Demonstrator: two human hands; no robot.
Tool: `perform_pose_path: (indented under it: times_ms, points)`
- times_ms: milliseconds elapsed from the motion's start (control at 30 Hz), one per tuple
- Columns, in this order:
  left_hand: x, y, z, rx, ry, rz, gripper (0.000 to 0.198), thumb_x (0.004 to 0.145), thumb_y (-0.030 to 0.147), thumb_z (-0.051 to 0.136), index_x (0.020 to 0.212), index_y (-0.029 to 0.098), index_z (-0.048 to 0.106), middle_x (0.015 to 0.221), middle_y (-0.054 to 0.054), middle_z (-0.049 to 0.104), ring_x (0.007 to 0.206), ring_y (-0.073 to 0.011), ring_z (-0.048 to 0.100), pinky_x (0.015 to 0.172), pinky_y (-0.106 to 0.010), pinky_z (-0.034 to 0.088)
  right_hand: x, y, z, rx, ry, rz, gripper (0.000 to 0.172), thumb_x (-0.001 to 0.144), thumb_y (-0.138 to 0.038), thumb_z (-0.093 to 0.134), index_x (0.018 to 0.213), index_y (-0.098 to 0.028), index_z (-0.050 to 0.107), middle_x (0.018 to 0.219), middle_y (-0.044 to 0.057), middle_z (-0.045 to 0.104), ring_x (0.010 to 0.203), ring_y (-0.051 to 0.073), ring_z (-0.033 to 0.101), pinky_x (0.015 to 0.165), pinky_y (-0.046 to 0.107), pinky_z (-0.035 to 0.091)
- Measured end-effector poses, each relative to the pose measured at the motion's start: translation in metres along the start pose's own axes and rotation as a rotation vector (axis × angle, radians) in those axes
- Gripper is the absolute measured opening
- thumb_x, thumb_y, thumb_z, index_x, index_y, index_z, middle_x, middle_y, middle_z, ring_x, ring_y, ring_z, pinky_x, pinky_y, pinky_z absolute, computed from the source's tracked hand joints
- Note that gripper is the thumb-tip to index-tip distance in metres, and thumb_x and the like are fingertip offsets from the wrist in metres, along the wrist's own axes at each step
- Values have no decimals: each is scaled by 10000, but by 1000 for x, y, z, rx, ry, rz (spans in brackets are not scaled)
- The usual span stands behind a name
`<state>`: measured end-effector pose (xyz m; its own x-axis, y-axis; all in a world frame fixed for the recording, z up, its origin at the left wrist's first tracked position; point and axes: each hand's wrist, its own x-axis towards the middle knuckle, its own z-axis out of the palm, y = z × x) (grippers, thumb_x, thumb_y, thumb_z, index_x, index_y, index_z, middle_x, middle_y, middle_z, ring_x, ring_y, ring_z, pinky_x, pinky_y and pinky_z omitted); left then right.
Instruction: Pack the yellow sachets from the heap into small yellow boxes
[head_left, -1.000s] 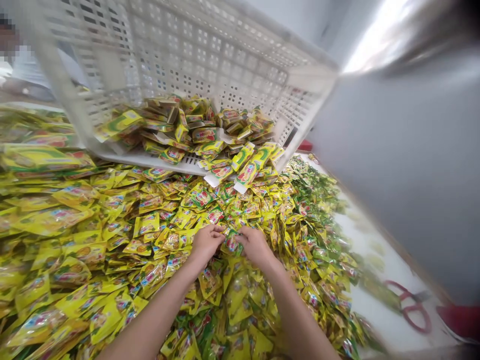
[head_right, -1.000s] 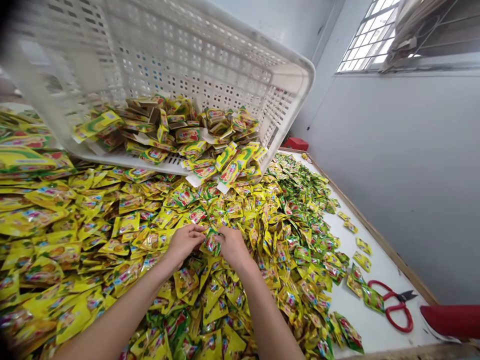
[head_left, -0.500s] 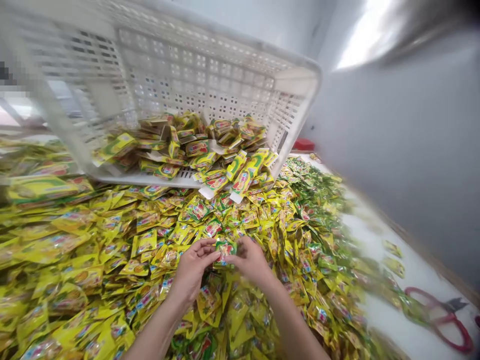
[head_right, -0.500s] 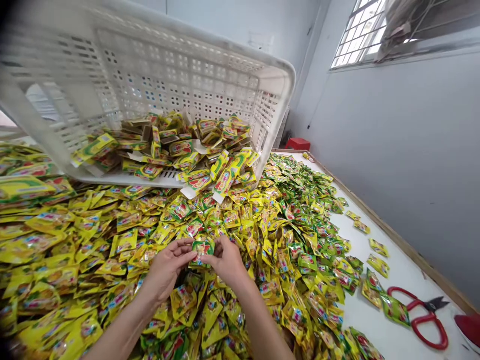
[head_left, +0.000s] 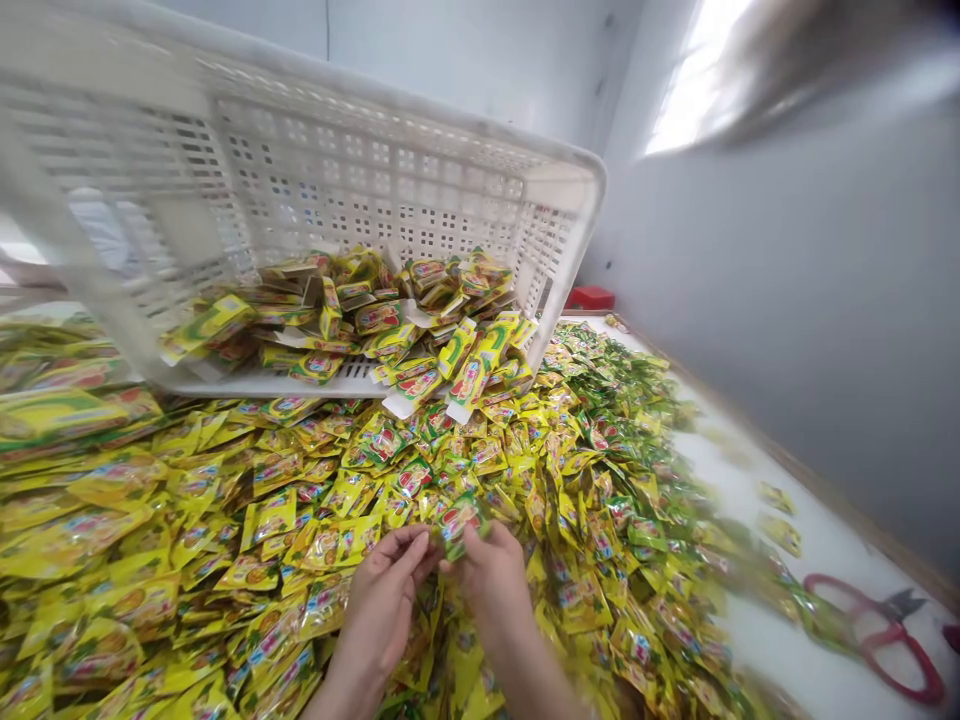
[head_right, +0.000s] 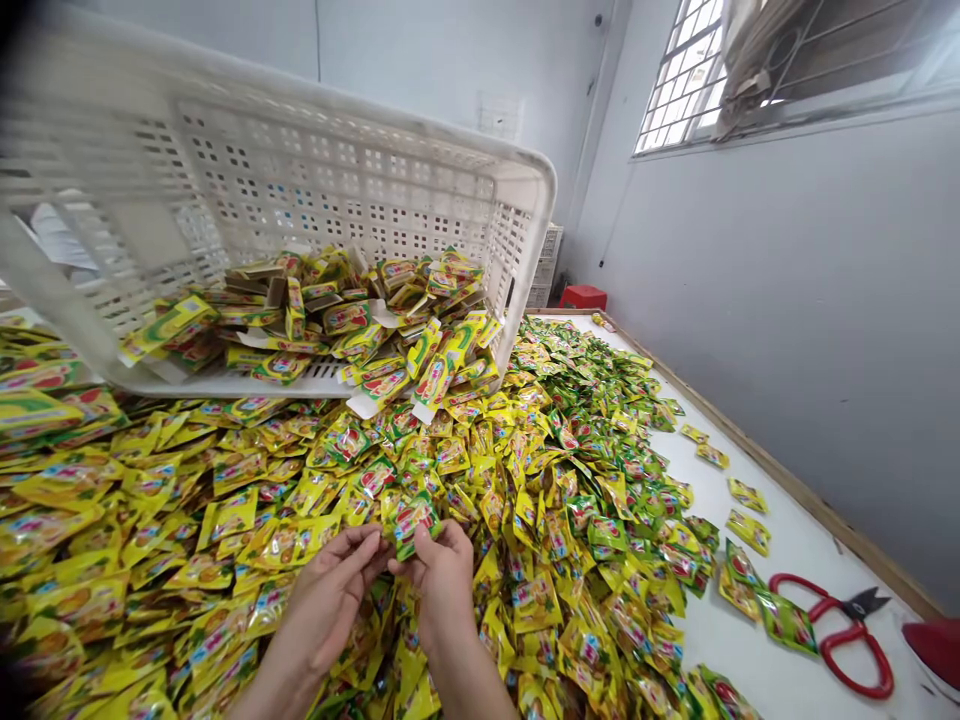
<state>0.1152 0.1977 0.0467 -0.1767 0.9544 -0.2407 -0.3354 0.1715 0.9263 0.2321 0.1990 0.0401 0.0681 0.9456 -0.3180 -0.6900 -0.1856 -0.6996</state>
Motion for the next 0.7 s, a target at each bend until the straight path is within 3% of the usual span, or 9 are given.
perform_pose_path:
  times_ms: [100,200,367,533,600,700]
  points:
    - [4,-7,-1,139,68,54,318,706,413,739,892,198,596,826,-6,637,781,-187,668,713,-320,576,0,-1,-4,9,57,-19,351,651,-373,807,771,-196,528,764,12,616,635,166,612,556,293,539]
    - [14,-10,-5,338,120,84,308,713,463,713,855,208,612,741,-3,624,636,-206,625,558,-316,526,0,-16,-16,-97,175,-116,404,654,-389,806,932,-195,588,823,23,636,676,177,617,540,276,531]
    - [28,-7,-3,525,71,101,234,605,376,791,689,202,659,599,-3,623,581,-217,583,566,-294,438,-10,-42,-28,-270,49,-147,323,743,-419,731,941,-183,630,909,39,667,752,175,636,639,275,549]
    - [10,11,2,473,-130,57,230,692,386,730,791,182,695,753,-33,712,755,-232,656,692,-292,492,-7,-41,-16,-568,-183,-76,200,749,-347,689,828,-186,600,702,-24,617,419,106,499,391,227,414]
    - [-2,21,-1,433,-197,42,249,750,395,690,882,184,697,822,-33,723,807,-221,662,718,-280,507,-2,-37,-11,-675,-175,-179,142,731,-266,688,809,-190,597,697,-33,616,480,118,533,455,226,432]
    - [-13,30,-5,399,-191,39,281,830,424,613,974,190,674,892,-39,721,845,-202,655,728,-266,516,5,-29,-8,-788,-171,-309,101,700,-195,689,776,-183,625,705,-25,627,643,153,588,577,229,456]
